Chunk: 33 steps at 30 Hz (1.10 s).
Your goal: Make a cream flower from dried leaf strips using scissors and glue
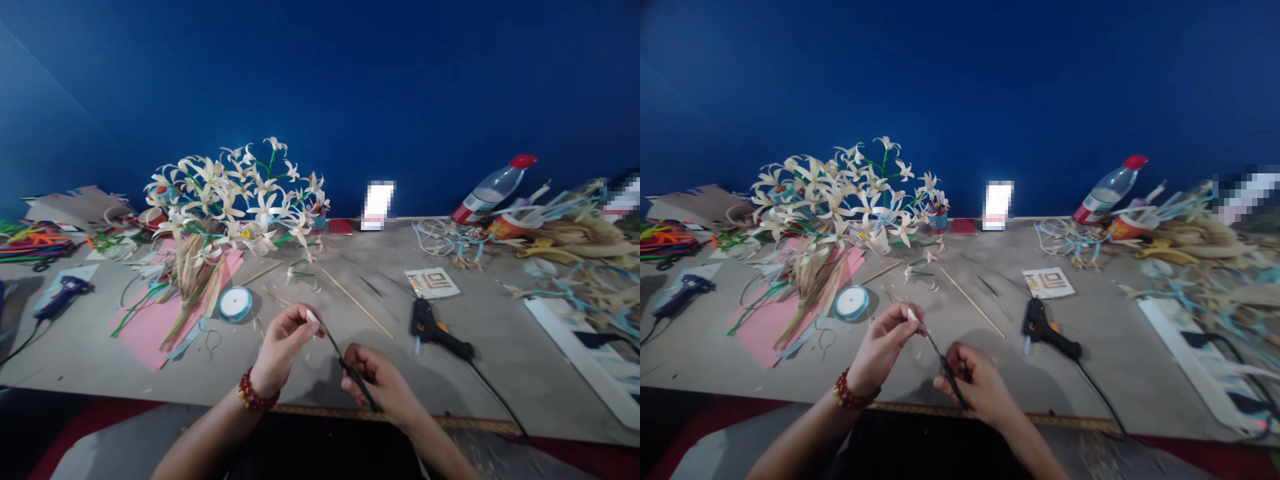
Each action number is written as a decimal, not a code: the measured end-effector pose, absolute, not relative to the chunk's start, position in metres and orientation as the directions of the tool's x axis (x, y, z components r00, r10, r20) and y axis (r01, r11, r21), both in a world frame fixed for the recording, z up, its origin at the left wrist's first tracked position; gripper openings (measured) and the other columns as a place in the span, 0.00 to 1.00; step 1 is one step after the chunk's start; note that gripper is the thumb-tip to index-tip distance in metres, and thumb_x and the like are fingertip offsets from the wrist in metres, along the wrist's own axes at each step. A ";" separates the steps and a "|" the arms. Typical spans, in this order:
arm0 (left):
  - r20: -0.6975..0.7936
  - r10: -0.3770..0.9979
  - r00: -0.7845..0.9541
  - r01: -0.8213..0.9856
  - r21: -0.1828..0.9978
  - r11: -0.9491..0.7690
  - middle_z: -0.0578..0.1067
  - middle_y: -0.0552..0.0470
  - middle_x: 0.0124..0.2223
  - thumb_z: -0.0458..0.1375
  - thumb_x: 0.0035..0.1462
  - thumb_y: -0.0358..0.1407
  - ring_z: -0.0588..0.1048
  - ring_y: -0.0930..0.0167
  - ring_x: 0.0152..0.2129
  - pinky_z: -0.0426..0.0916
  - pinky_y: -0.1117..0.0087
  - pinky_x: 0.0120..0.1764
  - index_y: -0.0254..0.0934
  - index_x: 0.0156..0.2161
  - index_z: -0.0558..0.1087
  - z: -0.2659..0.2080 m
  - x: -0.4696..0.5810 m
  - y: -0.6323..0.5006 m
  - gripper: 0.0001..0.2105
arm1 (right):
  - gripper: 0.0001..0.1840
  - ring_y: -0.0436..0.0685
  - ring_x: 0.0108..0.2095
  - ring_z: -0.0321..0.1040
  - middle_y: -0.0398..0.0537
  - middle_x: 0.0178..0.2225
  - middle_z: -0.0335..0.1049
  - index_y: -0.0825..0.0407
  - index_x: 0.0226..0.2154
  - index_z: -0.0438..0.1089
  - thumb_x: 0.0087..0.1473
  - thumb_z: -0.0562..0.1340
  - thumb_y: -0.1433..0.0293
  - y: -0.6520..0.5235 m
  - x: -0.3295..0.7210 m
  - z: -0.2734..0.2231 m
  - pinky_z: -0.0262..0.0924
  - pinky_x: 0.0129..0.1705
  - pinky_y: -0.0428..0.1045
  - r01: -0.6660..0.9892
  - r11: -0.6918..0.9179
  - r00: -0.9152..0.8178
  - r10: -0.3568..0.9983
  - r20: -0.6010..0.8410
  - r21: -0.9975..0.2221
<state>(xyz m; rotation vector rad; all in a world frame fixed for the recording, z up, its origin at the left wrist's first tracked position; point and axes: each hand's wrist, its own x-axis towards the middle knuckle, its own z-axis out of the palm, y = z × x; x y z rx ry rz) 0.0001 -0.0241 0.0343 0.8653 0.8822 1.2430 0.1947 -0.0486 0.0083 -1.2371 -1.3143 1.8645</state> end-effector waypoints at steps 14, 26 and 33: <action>-0.040 0.965 0.259 0.053 0.998 0.027 0.77 0.49 0.30 0.63 0.58 0.39 0.74 0.69 0.29 0.66 0.70 0.37 0.34 0.30 0.74 0.049 -0.015 -0.020 0.09 | 0.28 0.45 0.17 0.54 0.34 0.20 0.62 0.49 0.24 0.58 0.38 0.74 0.52 -0.042 0.207 0.013 0.49 0.20 0.42 0.087 -0.412 -0.493 0.773 -0.398 -0.907; -0.058 0.942 0.331 0.187 0.982 -0.005 0.78 0.50 0.29 0.62 0.56 0.34 0.74 0.69 0.28 0.66 0.71 0.36 0.36 0.27 0.72 0.064 -0.019 -0.016 0.08 | 0.26 0.46 0.17 0.54 0.34 0.18 0.62 0.49 0.23 0.58 0.39 0.74 0.55 -0.037 0.212 0.014 0.50 0.20 0.43 0.146 -0.394 -0.502 0.761 -0.411 -0.908; -0.050 0.946 0.321 0.239 0.971 -0.030 0.78 0.50 0.29 0.61 0.56 0.35 0.74 0.69 0.28 0.65 0.71 0.36 0.36 0.26 0.71 0.065 -0.018 -0.016 0.09 | 0.27 0.45 0.16 0.52 0.32 0.17 0.58 0.49 0.23 0.57 0.40 0.74 0.54 -0.039 0.210 0.011 0.47 0.20 0.42 0.161 -0.371 -0.491 0.774 -0.400 -0.915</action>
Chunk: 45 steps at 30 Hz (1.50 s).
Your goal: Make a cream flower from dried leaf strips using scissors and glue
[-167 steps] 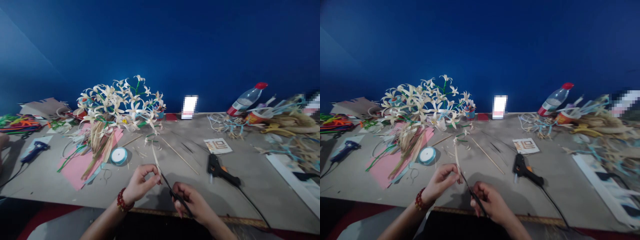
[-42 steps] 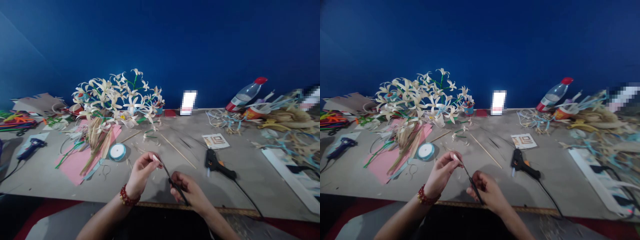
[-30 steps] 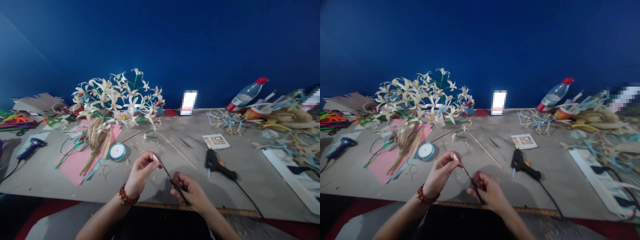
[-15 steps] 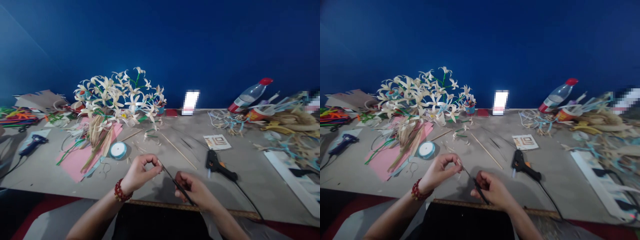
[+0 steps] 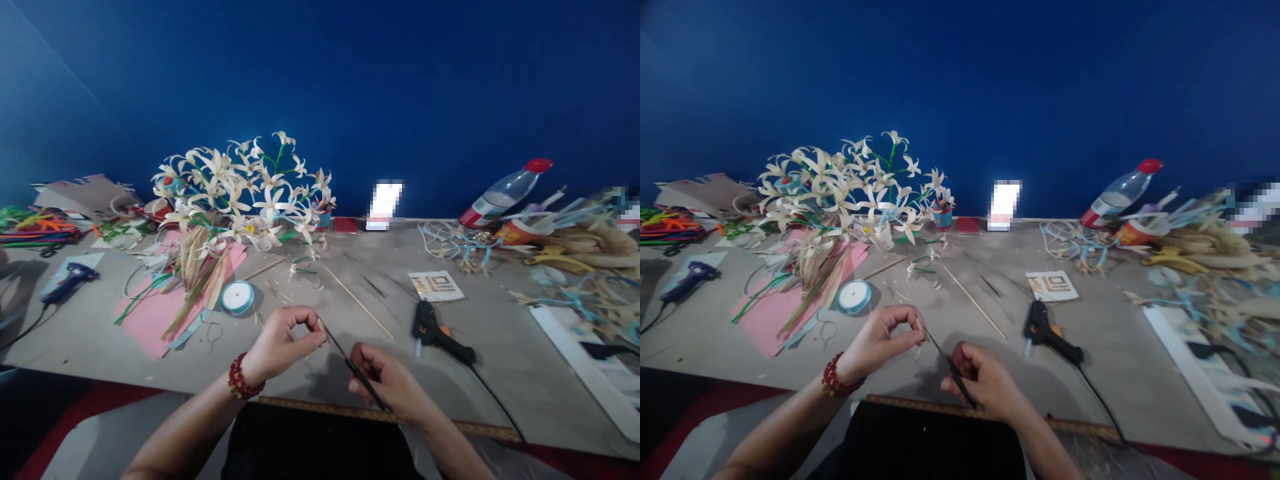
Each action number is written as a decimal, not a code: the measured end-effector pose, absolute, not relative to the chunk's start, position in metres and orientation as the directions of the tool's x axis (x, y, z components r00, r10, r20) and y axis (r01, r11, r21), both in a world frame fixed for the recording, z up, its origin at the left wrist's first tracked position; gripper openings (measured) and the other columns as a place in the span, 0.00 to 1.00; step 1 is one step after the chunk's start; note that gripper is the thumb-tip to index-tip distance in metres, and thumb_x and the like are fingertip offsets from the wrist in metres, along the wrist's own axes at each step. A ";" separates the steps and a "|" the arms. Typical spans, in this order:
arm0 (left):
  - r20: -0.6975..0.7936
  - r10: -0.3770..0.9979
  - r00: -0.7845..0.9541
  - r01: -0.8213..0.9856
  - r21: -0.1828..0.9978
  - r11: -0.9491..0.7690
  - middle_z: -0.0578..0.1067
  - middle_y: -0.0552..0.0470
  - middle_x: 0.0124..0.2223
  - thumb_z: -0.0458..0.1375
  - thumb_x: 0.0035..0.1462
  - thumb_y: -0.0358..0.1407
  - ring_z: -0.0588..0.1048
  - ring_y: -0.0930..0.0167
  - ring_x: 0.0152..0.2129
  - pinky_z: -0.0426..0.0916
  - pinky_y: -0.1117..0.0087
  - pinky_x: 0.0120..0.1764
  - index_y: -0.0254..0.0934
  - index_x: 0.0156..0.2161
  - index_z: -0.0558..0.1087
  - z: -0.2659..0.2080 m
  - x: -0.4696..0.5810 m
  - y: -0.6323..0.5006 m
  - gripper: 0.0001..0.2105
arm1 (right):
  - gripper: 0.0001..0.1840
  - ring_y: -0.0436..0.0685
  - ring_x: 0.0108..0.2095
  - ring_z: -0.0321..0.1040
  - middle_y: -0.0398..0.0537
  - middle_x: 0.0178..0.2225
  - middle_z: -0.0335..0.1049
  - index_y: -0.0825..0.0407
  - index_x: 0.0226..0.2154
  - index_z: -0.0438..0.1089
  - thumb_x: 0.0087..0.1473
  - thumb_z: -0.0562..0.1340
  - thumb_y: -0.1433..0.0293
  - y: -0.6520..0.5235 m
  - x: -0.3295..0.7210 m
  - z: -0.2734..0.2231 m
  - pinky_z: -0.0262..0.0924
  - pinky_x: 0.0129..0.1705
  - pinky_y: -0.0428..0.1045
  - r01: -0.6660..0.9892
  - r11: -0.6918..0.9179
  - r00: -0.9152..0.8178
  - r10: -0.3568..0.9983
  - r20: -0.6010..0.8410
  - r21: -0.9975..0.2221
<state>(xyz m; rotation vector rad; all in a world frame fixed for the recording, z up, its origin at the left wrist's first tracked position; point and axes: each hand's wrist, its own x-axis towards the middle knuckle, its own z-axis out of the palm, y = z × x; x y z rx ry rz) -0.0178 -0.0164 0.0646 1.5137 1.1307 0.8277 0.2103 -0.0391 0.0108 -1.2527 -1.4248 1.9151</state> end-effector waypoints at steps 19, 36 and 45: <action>-0.073 0.942 0.328 0.248 0.969 -0.012 0.78 0.50 0.30 0.61 0.55 0.34 0.74 0.69 0.28 0.65 0.70 0.36 0.35 0.26 0.70 0.068 -0.018 -0.015 0.08 | 0.31 0.45 0.18 0.50 0.32 0.18 0.53 0.48 0.24 0.55 0.39 0.72 0.47 -0.038 0.212 0.009 0.44 0.21 0.43 0.236 -0.308 -0.504 0.772 -0.388 -0.921; -0.075 0.927 0.368 0.265 0.964 -0.028 0.77 0.51 0.29 0.61 0.55 0.34 0.74 0.69 0.29 0.65 0.70 0.37 0.35 0.27 0.71 0.066 -0.020 -0.011 0.07 | 0.31 0.46 0.17 0.50 0.32 0.16 0.54 0.48 0.22 0.55 0.38 0.73 0.48 -0.035 0.214 0.006 0.44 0.20 0.43 0.263 -0.293 -0.475 0.790 -0.388 -0.919; -0.051 0.842 0.538 0.338 0.928 -0.159 0.76 0.53 0.30 0.59 0.54 0.30 0.74 0.71 0.29 0.66 0.72 0.38 0.36 0.29 0.72 0.073 -0.023 -0.006 0.03 | 0.23 0.49 0.22 0.63 0.37 0.23 0.66 0.49 0.27 0.61 0.41 0.73 0.55 -0.028 0.208 0.014 0.58 0.27 0.45 0.068 -0.257 -0.401 0.878 -0.262 -0.964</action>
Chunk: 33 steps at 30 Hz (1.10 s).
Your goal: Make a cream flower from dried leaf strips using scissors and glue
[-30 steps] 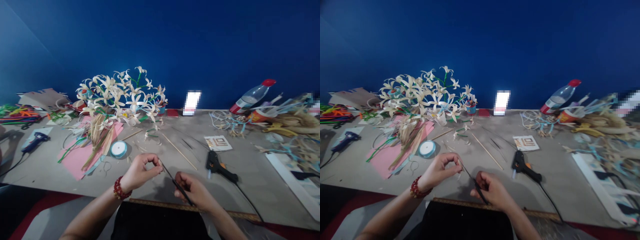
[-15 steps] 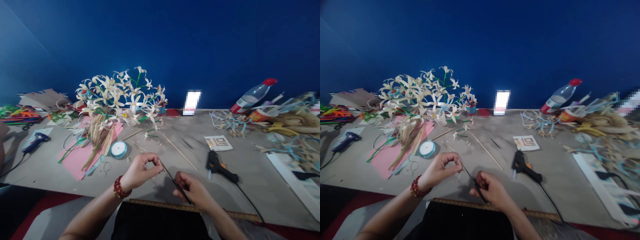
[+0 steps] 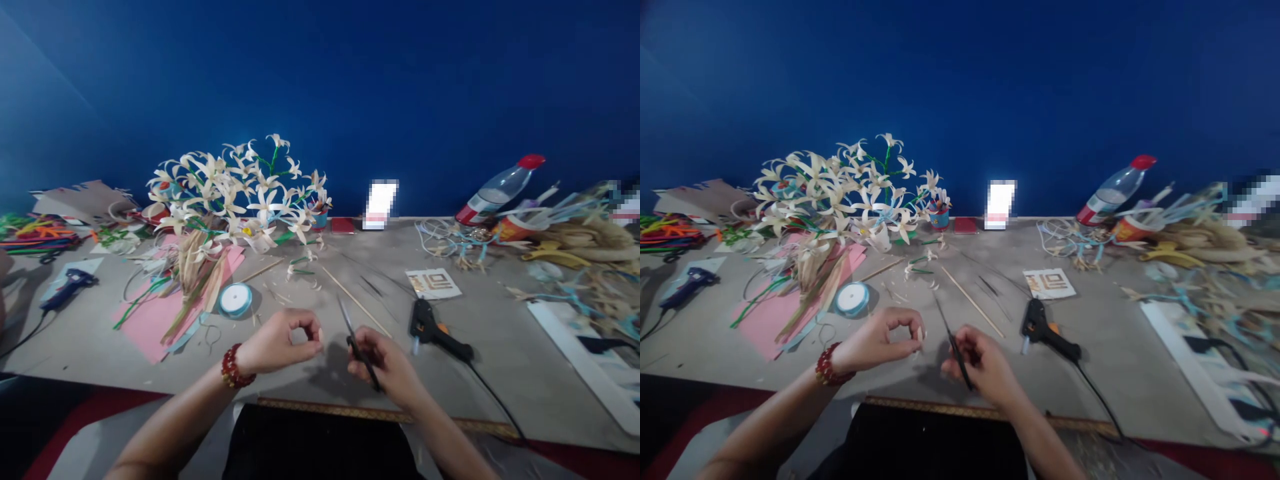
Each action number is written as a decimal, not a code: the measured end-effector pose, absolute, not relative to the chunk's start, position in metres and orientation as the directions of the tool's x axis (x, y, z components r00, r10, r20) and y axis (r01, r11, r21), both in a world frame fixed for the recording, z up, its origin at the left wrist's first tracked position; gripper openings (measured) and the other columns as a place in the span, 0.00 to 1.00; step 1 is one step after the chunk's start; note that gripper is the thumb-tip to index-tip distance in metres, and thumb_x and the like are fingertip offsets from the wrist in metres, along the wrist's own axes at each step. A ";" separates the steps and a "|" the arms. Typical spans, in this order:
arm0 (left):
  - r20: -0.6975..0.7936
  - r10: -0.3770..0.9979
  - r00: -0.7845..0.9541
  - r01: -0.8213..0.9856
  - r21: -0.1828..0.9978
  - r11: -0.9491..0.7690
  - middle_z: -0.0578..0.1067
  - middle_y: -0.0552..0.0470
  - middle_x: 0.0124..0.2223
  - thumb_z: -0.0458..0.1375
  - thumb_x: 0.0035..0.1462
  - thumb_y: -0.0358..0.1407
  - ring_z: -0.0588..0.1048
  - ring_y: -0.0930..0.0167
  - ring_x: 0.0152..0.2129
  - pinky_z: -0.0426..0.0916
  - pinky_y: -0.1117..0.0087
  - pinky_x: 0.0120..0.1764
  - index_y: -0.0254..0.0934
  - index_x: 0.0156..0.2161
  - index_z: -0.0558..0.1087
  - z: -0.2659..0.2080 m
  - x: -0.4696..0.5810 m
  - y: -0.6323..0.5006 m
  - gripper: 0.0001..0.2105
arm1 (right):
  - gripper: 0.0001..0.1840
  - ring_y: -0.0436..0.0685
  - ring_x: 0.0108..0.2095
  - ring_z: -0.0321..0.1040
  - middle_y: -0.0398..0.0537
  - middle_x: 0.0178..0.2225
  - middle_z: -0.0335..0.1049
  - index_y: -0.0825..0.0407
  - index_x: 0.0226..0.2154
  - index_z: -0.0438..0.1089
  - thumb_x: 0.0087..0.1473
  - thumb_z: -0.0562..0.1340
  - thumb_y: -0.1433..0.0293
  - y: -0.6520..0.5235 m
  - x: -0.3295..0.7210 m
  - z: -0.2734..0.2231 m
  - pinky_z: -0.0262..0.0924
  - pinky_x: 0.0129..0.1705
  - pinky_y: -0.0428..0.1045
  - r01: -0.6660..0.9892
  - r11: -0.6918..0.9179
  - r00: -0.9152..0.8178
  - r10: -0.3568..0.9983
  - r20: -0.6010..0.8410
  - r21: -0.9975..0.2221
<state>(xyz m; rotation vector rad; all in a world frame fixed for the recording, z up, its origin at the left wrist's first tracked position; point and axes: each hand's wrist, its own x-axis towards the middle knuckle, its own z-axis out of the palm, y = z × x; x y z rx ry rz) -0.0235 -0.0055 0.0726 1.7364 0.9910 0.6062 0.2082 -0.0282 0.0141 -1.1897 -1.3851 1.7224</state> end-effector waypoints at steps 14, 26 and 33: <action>0.030 0.812 0.583 0.500 0.774 -0.388 0.77 0.51 0.34 0.56 0.50 0.26 0.76 0.68 0.32 0.68 0.69 0.39 0.38 0.30 0.72 0.070 -0.007 -0.008 0.05 | 0.14 0.51 0.26 0.65 0.41 0.28 0.69 0.50 0.33 0.64 0.45 0.68 0.68 -0.021 0.182 0.030 0.61 0.30 0.46 0.046 -0.067 -0.255 0.964 -0.076 -0.997; -0.039 0.954 0.298 -0.147 0.985 0.087 0.72 0.52 0.34 0.64 0.57 0.37 0.71 0.71 0.32 0.64 0.71 0.37 0.35 0.35 0.72 0.042 0.002 -0.022 0.08 | 0.26 0.53 0.28 0.67 0.43 0.29 0.70 0.48 0.32 0.63 0.40 0.76 0.56 -0.026 0.174 0.033 0.62 0.30 0.48 -0.250 -0.147 -0.143 0.983 -0.114 -0.957; -0.003 0.986 0.166 -0.323 0.945 0.058 0.71 0.52 0.33 0.66 0.55 0.35 0.70 0.71 0.33 0.64 0.71 0.39 0.35 0.31 0.73 0.039 0.011 -0.029 0.07 | 0.26 0.52 0.30 0.66 0.42 0.30 0.69 0.49 0.33 0.64 0.41 0.75 0.54 -0.028 0.177 0.029 0.63 0.33 0.46 -0.255 -0.183 -0.160 0.976 -0.146 -0.949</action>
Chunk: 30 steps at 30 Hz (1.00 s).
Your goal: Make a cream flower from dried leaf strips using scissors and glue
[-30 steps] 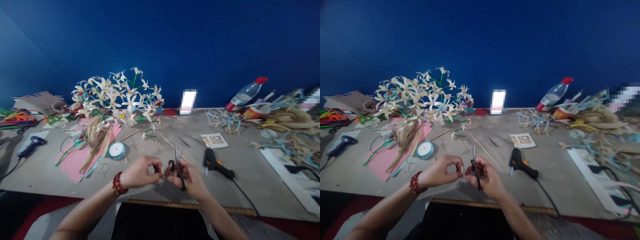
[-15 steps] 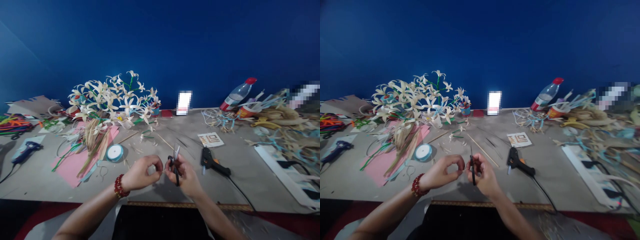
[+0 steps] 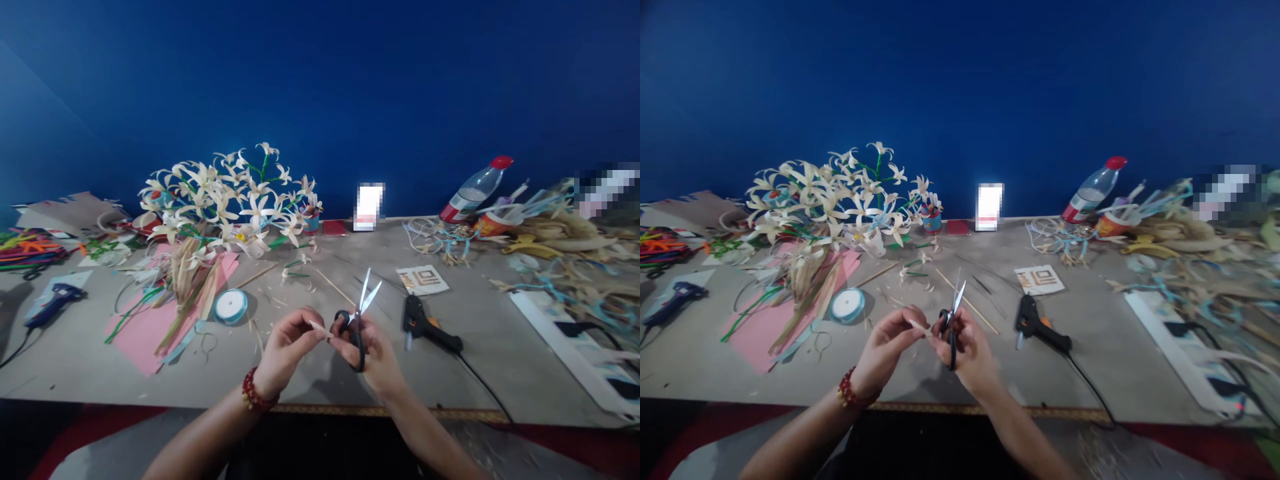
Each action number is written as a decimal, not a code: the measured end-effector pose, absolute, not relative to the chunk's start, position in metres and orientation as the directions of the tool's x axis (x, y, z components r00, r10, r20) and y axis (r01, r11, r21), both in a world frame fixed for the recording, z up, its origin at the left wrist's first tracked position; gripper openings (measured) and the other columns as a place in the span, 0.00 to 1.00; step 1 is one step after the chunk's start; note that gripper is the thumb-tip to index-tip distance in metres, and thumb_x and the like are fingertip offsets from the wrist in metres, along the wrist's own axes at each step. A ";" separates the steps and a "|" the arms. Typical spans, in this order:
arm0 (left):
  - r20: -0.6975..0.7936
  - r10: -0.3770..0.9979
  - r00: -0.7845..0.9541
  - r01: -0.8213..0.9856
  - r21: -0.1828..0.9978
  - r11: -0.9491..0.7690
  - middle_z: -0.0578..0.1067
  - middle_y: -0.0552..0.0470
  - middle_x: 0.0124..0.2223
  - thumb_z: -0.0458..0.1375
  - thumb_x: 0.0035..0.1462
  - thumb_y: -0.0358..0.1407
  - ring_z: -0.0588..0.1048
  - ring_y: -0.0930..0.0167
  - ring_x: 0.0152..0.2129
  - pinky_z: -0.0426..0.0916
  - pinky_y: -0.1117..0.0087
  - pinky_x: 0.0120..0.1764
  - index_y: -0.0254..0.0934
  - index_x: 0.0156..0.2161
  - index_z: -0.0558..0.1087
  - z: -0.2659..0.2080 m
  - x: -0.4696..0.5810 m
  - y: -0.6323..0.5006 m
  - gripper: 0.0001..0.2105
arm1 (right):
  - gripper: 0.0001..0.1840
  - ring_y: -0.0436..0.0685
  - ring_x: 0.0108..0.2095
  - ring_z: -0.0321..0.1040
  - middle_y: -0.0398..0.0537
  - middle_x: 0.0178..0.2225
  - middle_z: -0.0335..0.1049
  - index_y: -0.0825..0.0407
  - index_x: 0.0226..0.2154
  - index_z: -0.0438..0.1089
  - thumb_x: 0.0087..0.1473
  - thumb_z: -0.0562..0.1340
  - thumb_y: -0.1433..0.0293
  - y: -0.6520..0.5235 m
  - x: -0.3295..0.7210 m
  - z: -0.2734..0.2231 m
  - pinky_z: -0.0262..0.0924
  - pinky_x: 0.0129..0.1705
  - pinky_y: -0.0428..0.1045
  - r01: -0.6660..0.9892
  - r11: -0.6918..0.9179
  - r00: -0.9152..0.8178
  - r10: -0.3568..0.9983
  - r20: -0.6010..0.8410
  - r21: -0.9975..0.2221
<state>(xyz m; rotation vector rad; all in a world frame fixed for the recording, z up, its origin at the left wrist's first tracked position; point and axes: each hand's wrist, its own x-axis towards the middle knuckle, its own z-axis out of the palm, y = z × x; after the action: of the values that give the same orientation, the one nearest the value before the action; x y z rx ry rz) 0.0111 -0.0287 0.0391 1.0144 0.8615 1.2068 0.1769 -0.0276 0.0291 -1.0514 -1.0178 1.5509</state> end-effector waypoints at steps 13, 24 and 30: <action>-0.046 0.982 0.181 -0.459 0.879 0.126 0.74 0.50 0.36 0.65 0.54 0.33 0.73 0.70 0.35 0.67 0.69 0.43 0.36 0.31 0.72 0.051 0.003 -0.021 0.06 | 0.32 0.46 0.22 0.56 0.37 0.26 0.62 0.49 0.30 0.57 0.41 0.70 0.43 -0.045 0.202 0.014 0.51 0.25 0.43 -0.024 -0.386 -0.554 0.773 -0.309 -0.922; -0.038 0.985 0.171 -0.508 0.853 0.121 0.74 0.51 0.36 0.66 0.54 0.32 0.73 0.72 0.32 0.67 0.70 0.41 0.35 0.31 0.73 0.053 0.003 -0.022 0.05 | 0.33 0.45 0.20 0.54 0.36 0.24 0.61 0.49 0.29 0.57 0.38 0.72 0.44 -0.043 0.201 0.018 0.49 0.22 0.42 -0.009 -0.404 -0.544 0.770 -0.335 -0.915; -0.038 0.983 0.177 -0.499 0.858 0.123 0.74 0.51 0.36 0.66 0.54 0.31 0.73 0.72 0.33 0.68 0.70 0.42 0.35 0.32 0.73 0.050 0.001 -0.021 0.05 | 0.35 0.44 0.18 0.52 0.35 0.22 0.60 0.49 0.28 0.56 0.37 0.71 0.41 -0.043 0.199 0.019 0.47 0.20 0.42 0.011 -0.406 -0.526 0.775 -0.350 -0.914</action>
<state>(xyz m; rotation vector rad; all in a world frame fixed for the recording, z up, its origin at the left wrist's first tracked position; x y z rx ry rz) 0.0010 -0.0210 0.0501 0.8279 0.7403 1.2392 0.1995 -0.0427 0.0186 -1.1113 -1.2951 1.9786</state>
